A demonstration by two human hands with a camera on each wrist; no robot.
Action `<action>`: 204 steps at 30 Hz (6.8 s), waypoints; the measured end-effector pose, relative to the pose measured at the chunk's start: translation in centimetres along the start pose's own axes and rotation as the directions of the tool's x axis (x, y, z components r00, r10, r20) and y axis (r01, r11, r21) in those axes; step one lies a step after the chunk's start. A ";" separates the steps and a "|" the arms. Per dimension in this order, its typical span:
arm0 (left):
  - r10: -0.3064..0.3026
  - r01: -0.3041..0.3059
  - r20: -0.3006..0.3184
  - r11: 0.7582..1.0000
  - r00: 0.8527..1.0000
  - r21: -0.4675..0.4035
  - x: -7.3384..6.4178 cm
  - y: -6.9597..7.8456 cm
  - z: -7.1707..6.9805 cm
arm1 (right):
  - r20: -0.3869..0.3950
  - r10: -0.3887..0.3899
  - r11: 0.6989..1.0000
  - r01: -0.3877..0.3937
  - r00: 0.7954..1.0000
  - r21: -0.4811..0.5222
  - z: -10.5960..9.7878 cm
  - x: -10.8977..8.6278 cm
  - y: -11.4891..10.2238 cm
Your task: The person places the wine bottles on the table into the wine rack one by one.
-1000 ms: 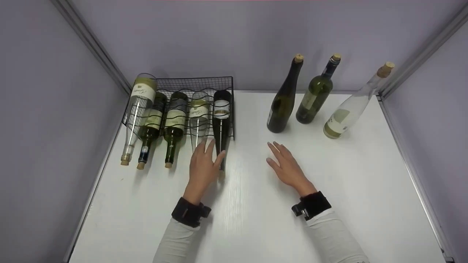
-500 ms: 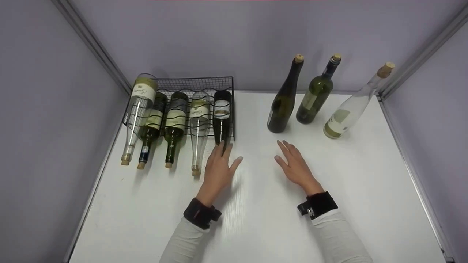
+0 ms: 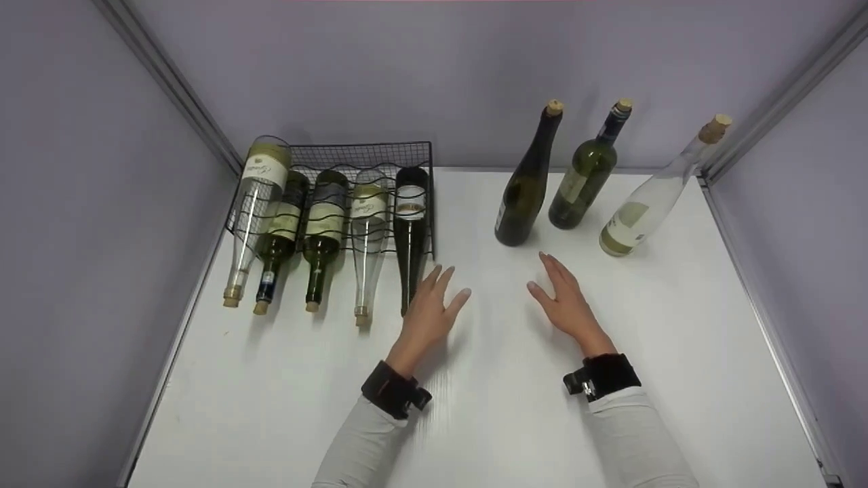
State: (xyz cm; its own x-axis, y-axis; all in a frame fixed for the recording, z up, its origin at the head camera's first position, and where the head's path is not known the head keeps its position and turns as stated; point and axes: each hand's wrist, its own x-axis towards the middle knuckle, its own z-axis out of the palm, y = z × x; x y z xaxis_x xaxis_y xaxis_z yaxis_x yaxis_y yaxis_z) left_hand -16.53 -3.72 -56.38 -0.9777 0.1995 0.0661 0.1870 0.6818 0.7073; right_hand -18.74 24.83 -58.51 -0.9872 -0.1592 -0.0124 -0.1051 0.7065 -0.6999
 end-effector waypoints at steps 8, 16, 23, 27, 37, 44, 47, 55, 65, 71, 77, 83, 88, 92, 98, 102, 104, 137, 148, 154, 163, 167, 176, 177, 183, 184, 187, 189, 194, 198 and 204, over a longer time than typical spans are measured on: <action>-0.028 0.032 0.051 0.996 0.998 -0.078 0.5 0.6 1.2 | -0.072 0.111 0.984 -0.100 0.991 0.146 -1.8 0.4 1.6; -0.004 0.013 0.099 0.996 0.995 -0.090 0.6 1.2 2.3 | -0.197 0.202 0.946 -0.139 0.959 0.294 -3.7 0.2 3.0; 0.042 -0.045 0.132 0.999 0.990 0.021 0.4 1.5 3.3 | -0.320 0.333 0.896 -0.193 0.887 0.399 -5.3 0.3 3.8; 0.083 -0.097 0.151 0.991 0.985 0.090 0.3 1.9 3.7 | -0.390 0.372 0.878 -0.184 0.842 0.442 -6.4 0.5 3.8; 0.111 -0.146 0.185 0.972 0.976 0.185 0.4 2.6 4.8 | -0.467 0.428 0.867 -0.206 0.774 0.453 -8.6 1.8 4.2; 0.106 -0.151 0.207 0.964 0.973 0.218 0.3 2.8 5.3 | -0.468 0.447 0.865 -0.233 0.762 0.445 -10.7 2.9 3.7; 0.106 -0.153 0.208 0.962 0.972 0.226 0.3 2.8 5.5 | -0.480 0.434 0.879 -0.241 0.762 0.412 -11.5 3.6 3.9; 0.100 -0.149 0.208 0.960 0.973 0.235 0.3 2.7 5.5 | -0.504 0.409 0.902 -0.252 0.761 0.351 -12.7 5.2 4.7; 0.070 -0.127 0.228 0.961 0.971 0.245 0.3 2.5 5.2 | -0.540 0.369 0.927 -0.257 0.756 0.273 -12.6 5.9 5.0; 0.068 -0.121 0.222 0.964 0.973 0.238 0.3 2.3 5.2 | -0.563 0.370 0.928 -0.268 0.739 0.258 -12.4 5.7 4.6; 0.076 -0.125 0.219 0.967 0.973 0.222 0.2 2.3 5.2 | -0.569 0.365 0.930 -0.266 0.737 0.253 -12.6 5.9 4.7; 0.073 -0.118 0.222 0.973 0.972 0.197 0.3 2.3 5.1 | -0.455 0.442 0.884 -0.290 0.773 0.367 -13.3 6.4 5.0; 0.073 -0.117 0.228 0.976 0.971 0.185 0.3 2.3 5.0 | -0.357 0.478 0.835 -0.288 0.802 0.469 -13.7 6.2 5.1; 0.080 -0.122 0.227 0.976 0.971 0.179 0.3 2.2 4.8 | -0.336 0.493 0.803 -0.272 0.803 0.531 -13.9 6.2 5.1; 0.085 -0.121 0.219 0.980 0.972 0.157 0.2 2.2 4.6 | -0.333 0.491 0.771 -0.225 0.805 0.595 -13.5 6.3 4.8; 0.091 -0.124 0.220 0.982 0.971 0.143 0.1 2.4 4.4 | -0.327 0.474 0.782 -0.220 0.817 0.583 -13.1 6.2 4.6; 0.103 -0.135 0.219 0.981 0.970 0.138 0.1 2.6 4.2 | -0.321 0.468 0.793 -0.230 0.823 0.564 -12.9 6.1 4.5; 0.154 -0.064 0.176 0.900 0.972 -0.430 0.9 4.6 0.3 | -0.382 0.000 1.000 -0.008 0.924 -0.021 -8.2 2.0 0.4; 0.209 -0.079 0.160 0.811 0.965 -0.579 1.3 4.4 -0.2 | -0.371 -0.118 0.973 0.033 0.921 -0.229 -6.8 1.2 -0.1; 0.229 -0.093 0.145 0.782 0.962 -0.616 1.5 4.8 -0.6 | -0.353 -0.174 0.949 0.062 0.919 -0.308 -6.0 0.9 -0.1; 0.231 -0.116 0.165 0.848 0.959 -0.517 1.4 5.1 -0.7 | -0.315 -0.255 0.892 0.097 0.914 -0.441 -4.8 0.5 -0.5; 0.247 -0.103 0.227 0.857 0.942 -0.505 1.2 5.0 -0.5 | -0.298 -0.298 0.861 0.121 0.907 -0.494 -4.2 0.4 -0.9; 0.212 -0.067 0.317 0.909 0.924 -0.412 1.1 4.9 -0.1 | -0.259 -0.387 0.777 0.162 0.885 -0.608 -3.3 0.2 -1.2; 0.208 -0.063 0.328 0.913 0.922 -0.402 1.1 5.0 -0.1 | -0.254 -0.397 0.765 0.165 0.882 -0.622 -3.2 0.3 -1.2; 0.172 -0.039 0.370 0.940 0.913 -0.340 1.0 5.3 0.4 | -0.233 -0.420 0.725 0.170 0.877 -0.668 -2.8 0.3 -1.5; 0.168 -0.043 0.365 0.944 0.916 -0.326 1.0 5.3 0.5 | -0.229 -0.419 0.723 0.170 0.879 -0.670 -2.8 0.3 -1.5; 0.166 -0.064 0.344 0.955 0.924 -0.289 0.9 5.3 0.7 | -0.215 -0.414 0.718 0.172 0.884 -0.674 -2.5 0.3 -1.7; 0.164 -0.073 0.328 0.960 0.930 -0.272 0.9 5.3 0.8 | -0.211 -0.416 0.718 0.177 0.885 -0.674 -2.3 0.2 -1.8; 0.117 -0.023 0.340 0.963 0.933 -0.268 0.7 5.2 0.8 | -0.206 -0.432 0.719 0.197 0.878 -0.667 -1.8 0.3 -2.0; 0.063 0.055 0.381 0.954 0.922 -0.293 0.5 5.2 0.8 | -0.195 -0.433 0.728 0.214 0.880 -0.651 -1.6 0.3 -2.0; 0.045 0.042 0.350 0.971 0.936 -0.237 0.3 5.4 0.7 | -0.181 -0.438 0.737 0.236 0.881 -0.634 -1.3 0.3 -2.1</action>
State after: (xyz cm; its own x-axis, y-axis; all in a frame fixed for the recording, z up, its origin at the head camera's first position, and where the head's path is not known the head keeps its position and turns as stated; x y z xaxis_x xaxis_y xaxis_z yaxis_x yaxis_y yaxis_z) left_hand -15.73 0.51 -53.10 -0.8727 0.4637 -0.1532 0.1174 0.5036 0.8559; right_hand -18.94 24.23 -56.12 -0.8450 -0.3245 0.4250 -0.3865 0.9199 -0.0661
